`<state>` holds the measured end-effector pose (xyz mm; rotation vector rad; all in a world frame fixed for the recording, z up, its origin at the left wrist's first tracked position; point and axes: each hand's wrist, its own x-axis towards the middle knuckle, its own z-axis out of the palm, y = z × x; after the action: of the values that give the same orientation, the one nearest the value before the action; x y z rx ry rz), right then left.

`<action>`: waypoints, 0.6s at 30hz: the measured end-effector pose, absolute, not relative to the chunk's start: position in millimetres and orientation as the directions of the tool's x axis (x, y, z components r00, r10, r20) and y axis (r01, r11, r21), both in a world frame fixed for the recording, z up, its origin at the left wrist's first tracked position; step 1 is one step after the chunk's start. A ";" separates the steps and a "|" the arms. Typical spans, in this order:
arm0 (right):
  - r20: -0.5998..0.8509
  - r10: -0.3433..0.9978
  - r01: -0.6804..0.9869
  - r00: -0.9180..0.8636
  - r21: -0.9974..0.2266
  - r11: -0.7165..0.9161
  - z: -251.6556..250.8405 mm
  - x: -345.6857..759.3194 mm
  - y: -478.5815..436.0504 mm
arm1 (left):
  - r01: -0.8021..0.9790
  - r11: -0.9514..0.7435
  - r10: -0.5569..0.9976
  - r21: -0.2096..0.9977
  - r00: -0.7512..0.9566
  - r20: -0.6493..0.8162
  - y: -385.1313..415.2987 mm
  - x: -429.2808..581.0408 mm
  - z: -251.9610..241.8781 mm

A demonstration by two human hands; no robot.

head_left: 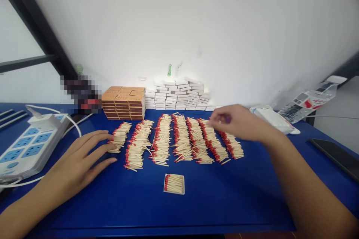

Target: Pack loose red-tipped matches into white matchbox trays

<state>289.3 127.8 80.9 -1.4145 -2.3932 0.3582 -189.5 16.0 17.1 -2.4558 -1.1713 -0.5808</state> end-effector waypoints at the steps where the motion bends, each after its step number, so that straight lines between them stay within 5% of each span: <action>1: 0.104 0.813 0.707 -0.573 -0.440 0.554 84.3 270.7 107.8 | 0.785 -0.605 0.624 -0.135 0.572 0.532 10.6 -181.9 19.9; 5: 0.028 0.612 0.548 -0.791 -0.415 0.727 71.7 208.6 46.6 | 0.751 -0.652 0.559 -0.104 0.569 0.603 -19.1 -142.3 28.1; 9: -0.065 0.570 0.558 -0.819 -0.322 0.765 50.0 184.6 29.5 | 0.675 -0.726 0.493 -0.133 0.645 0.584 -50.3 -99.0 19.8; 13: 0.017 0.562 0.504 -0.827 -0.421 0.754 40.5 177.6 30.6 | 0.624 -0.738 0.408 -0.257 0.716 0.567 -63.0 -68.7 -2.3; 18: 0.162 0.593 0.439 -0.788 -0.527 0.728 28.1 164.6 23.9 | 0.654 -0.719 0.413 -0.236 0.674 0.613 -61.1 -62.2 -20.0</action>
<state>164.6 23.9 28.1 -0.8052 -2.6121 0.6794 -62.2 -61.1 -20.0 -2.4477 -0.8300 -0.7434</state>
